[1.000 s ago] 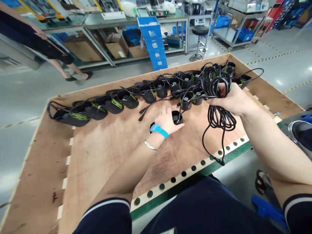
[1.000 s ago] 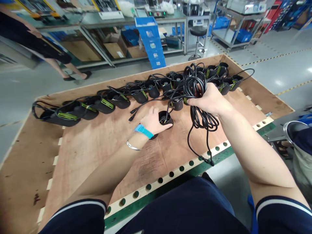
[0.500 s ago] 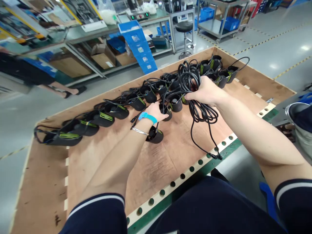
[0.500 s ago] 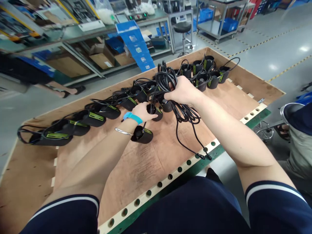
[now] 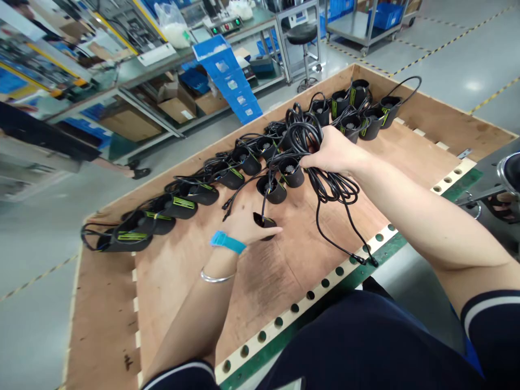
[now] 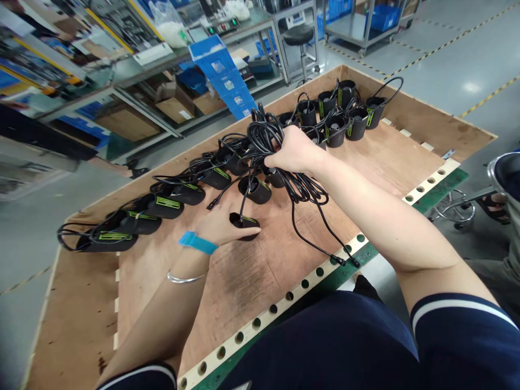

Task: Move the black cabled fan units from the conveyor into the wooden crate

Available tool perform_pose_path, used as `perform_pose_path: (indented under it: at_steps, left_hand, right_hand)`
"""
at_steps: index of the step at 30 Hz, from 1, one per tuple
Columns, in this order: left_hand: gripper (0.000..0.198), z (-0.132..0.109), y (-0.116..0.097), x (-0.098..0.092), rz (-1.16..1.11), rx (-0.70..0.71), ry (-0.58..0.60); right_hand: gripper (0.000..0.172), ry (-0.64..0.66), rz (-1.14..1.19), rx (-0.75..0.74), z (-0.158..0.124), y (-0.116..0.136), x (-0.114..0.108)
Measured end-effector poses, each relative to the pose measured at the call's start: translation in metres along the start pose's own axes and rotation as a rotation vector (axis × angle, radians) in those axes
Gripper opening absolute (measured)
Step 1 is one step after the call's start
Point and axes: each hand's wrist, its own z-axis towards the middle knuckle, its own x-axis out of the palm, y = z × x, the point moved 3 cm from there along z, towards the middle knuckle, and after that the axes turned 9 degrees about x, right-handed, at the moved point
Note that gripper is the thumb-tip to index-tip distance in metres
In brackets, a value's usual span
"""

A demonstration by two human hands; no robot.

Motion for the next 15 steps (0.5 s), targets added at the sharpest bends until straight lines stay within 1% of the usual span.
perform_pose_path:
  at_steps: [2,3,4,9,12,15]
  left_hand:
    - [0.052,-0.012,0.005,0.005,0.004,-0.006,0.027]
    - [0.044,-0.013,0.010,0.006,0.015,-0.003,0.031]
    - [0.040,-0.009,0.016,0.005,0.029,0.002,0.031]
    - [0.047,0.029,0.051,-0.003,0.117,0.037,0.031]
    - [0.054,0.047,0.062,-0.004,0.158,0.066,0.071]
    - [0.063,0.055,0.068,-0.002,0.110,0.087,0.094]
  right_hand:
    - [0.025,0.003,0.003,-0.015,0.001,0.001,0.000]
    - [0.024,0.002,0.007,-0.016,0.001,0.001,0.000]
    - [0.024,-0.001,0.011,-0.016,0.002,0.002,0.000]
    - [0.025,-0.022,0.009,-0.008,0.005,0.003,0.001]
    - [0.025,-0.022,0.001,0.018,0.009,0.003,0.003]
    - [0.026,-0.019,-0.002,0.044,0.012,0.003,0.006]
